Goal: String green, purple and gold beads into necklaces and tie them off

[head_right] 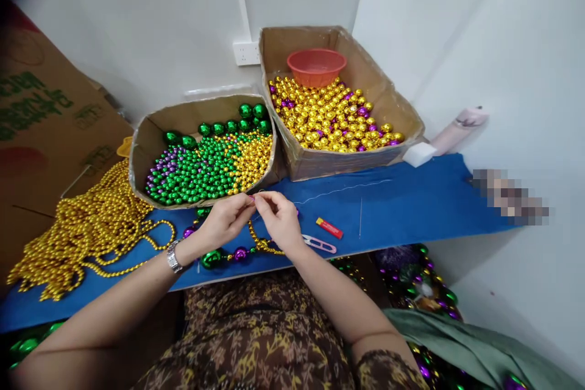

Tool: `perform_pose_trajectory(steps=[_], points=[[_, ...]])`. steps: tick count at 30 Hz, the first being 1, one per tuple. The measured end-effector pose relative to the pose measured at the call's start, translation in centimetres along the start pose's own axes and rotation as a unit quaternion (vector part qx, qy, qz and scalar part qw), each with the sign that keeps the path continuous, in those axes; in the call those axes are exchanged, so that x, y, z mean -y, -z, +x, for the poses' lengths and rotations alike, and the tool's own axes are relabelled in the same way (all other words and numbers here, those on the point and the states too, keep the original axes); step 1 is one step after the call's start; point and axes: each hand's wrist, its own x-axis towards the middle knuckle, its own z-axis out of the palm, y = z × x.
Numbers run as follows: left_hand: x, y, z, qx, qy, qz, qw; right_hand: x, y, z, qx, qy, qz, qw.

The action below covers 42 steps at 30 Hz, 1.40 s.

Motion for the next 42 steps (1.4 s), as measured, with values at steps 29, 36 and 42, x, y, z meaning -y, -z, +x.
perform_pose_trajectory(steps=[29, 36, 42], points=[[5.2, 3.9, -2.6, -0.077, 0.177, -0.143, 0.971, -2.6, -0.6, 1.4, 0.121, -0.081, 0.062, 0.987], [4.8, 3.7, -3.0, -0.200, 0.156, 0.155, 0.955, -3.0, -1.0, 1.0, 0.140, -0.040, 0.019, 0.989], [4.1, 0.0, -2.5, -0.257, 0.291, -0.332, 0.860, -2.9, -1.2, 0.2, 0.132, -0.032, 0.012, 0.991]])
